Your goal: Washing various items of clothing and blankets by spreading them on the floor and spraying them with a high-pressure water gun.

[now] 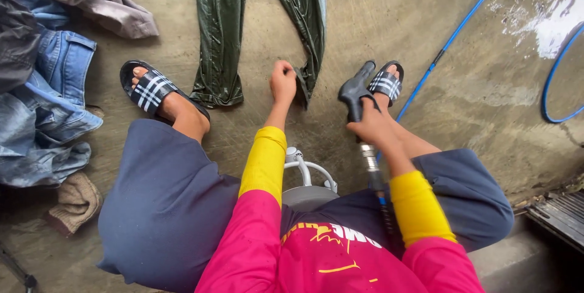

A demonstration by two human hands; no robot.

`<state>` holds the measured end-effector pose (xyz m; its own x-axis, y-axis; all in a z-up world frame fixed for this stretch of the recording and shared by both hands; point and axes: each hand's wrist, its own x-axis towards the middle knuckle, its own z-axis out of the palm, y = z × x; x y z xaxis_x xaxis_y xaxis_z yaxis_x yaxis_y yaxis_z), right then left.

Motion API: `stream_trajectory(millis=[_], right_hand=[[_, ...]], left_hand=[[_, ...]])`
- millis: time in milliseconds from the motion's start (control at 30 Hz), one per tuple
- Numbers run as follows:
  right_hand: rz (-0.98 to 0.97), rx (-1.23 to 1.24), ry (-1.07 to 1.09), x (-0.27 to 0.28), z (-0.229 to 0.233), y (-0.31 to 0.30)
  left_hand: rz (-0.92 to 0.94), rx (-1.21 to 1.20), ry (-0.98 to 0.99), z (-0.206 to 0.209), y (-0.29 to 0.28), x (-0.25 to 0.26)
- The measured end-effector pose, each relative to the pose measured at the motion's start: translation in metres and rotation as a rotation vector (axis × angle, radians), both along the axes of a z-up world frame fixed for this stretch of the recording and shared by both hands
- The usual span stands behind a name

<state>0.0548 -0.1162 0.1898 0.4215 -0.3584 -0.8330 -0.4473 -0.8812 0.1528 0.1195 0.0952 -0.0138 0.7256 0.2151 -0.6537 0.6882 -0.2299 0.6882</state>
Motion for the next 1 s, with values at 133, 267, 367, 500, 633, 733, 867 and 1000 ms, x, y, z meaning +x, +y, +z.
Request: stream_trajectory(millis=[133,267,367,500,633,733,867,1000], right_hand=[[-0.358,0.109,-0.156,0.042,0.124,0.022],[-0.346,0.216,-0.233,0.033,0.177,0.02],[-0.193,0.296,-0.328,-0.005,0.17,0.007],[-0.27,0.366,-0.3,-0.056,0.176,0.01],[-0.232,0.398,-0.257,-0.087,0.185,0.013],[-0.209,0.407,-0.179,-0.094,0.194,0.023],[-0.227,0.408,-0.132,-0.106,0.189,0.022],[-0.255,0.469,-0.157,-0.113,0.184,0.02]], left_hand=[[0.319,0.126,-0.232,-0.023,0.019,0.003],[-0.03,0.45,-0.501,-0.008,0.019,-0.058],[-0.2,0.396,-0.291,0.024,0.007,-0.097],[-0.346,0.43,-0.287,0.02,0.003,-0.116],[-0.579,0.331,-0.235,0.02,0.001,-0.118],[-0.813,0.46,-0.091,0.03,-0.006,-0.116],[-0.873,0.477,0.025,0.041,-0.009,-0.114],[-0.872,0.33,0.03,0.04,-0.008,-0.125]])
